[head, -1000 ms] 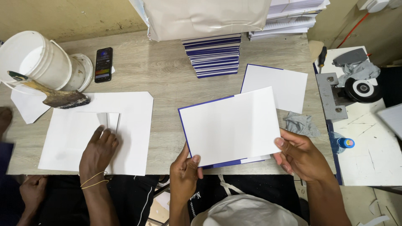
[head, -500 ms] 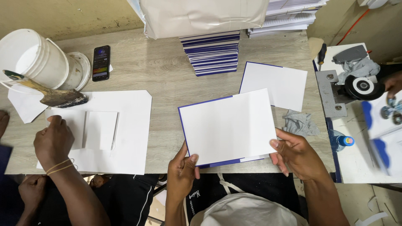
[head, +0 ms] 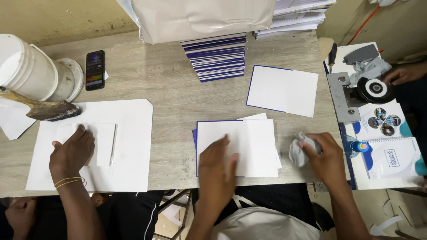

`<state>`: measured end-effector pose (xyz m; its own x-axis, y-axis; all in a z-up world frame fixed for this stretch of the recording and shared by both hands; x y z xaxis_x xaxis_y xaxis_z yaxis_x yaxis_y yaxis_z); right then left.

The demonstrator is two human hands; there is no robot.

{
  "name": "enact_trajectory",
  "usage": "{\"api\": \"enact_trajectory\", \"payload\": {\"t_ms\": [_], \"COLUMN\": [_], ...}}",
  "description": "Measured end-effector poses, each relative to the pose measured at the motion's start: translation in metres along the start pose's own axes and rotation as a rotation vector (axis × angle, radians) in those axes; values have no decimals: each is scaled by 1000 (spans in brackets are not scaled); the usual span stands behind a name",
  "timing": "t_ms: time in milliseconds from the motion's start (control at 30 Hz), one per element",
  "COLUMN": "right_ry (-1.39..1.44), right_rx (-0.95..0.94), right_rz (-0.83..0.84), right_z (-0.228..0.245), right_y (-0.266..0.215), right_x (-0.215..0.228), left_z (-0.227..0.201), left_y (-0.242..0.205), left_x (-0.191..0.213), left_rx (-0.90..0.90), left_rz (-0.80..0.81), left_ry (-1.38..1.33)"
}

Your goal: The person assembles books by applying glue to the spine of a white cover using a brush, then inserting a stack of pages into the cover. They wipe the cover with a cloth and press the pages into place. The process is repeated for multiple books, stacking the finished items on the table.

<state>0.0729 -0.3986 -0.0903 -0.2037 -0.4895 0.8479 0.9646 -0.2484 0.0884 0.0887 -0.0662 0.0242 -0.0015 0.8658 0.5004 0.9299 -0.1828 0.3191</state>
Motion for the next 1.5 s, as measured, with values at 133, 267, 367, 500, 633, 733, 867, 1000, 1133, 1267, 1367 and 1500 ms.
{"api": "enact_trajectory", "payload": {"t_ms": [133,267,367,500,633,733,867,1000,1133,1267,1367,1500], "right_ry": [158,171,188,262,306,215,109,119,-50,-188,-155,21], "right_rx": [-26,221,167,96,80,136,202,123,222,359,590,1095], "right_rz": [240,-3,3,-43,-65,-96,-96,69,151,292,499,883], "right_z": [82,94,80,87,95,103,89,88,108,173,243,288], "right_y": [-62,-64,-14,53,58,8,-39,-15,48,92,83,14], "right_x": [-2,-30,-40,-41,-40,-26,-21,-15,-35,-92,-114,-117], "left_z": [25,23,29,31,25,37,33,7,9,11,11,21], "left_y": [18,15,20,18,23,19,15,-20,-40,-41,-43,-48], "left_x": [-101,-108,-113,-112,-109,-120,-117,-109,-108,-105,-101,-112], "left_rx": [-114,-151,-126,-101,-88,138,-59,-134,-184,-337,-369,-331], "left_rz": [250,245,247,263,259,539,224,297,300,183,160,197], "left_ry": [259,407,413,401,419,476,473,433,342,450,358,318]}}
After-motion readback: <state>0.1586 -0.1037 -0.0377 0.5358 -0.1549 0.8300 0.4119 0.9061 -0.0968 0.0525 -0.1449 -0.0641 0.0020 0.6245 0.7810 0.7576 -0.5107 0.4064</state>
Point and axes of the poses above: each hand's wrist, its own y-axis towards the middle knuckle, its own x-axis out of the back of the hand, z = x × y, the point moved 6 cm from there along y, towards the middle knuckle, and after that the axes turned 12 degrees about -y, right-handed, at the moved point
